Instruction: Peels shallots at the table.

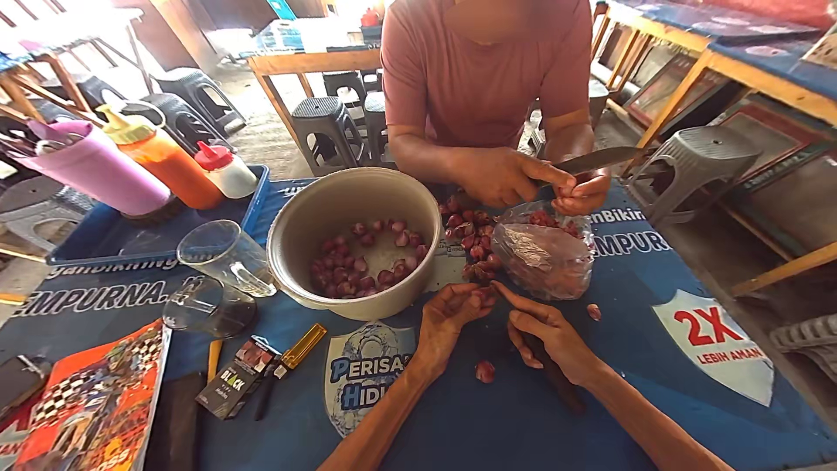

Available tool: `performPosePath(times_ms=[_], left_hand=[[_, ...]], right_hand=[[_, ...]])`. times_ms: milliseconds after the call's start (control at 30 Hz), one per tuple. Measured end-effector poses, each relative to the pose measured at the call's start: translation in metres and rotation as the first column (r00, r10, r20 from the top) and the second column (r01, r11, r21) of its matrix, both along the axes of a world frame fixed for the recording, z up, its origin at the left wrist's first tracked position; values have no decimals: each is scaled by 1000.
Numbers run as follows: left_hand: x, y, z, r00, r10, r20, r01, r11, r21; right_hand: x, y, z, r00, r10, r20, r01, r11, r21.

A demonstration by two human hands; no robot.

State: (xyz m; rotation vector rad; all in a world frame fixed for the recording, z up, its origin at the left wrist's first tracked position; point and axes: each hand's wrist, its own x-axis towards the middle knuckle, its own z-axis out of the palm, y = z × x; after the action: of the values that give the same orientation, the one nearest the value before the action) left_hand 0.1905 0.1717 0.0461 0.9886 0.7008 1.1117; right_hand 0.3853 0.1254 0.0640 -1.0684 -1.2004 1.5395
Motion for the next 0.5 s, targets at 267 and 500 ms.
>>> performPosePath(times_ms=[267,500], left_hand=[[1,0,-6,996,71,-54,-68,997,45],[3,-1,-6,994,90,-54,-88,995,43]], right_hand=[[-2,-2,-3,987,152,56,-155,986,54],[-3,-3,-6,991,88,100,-97,991,92]])
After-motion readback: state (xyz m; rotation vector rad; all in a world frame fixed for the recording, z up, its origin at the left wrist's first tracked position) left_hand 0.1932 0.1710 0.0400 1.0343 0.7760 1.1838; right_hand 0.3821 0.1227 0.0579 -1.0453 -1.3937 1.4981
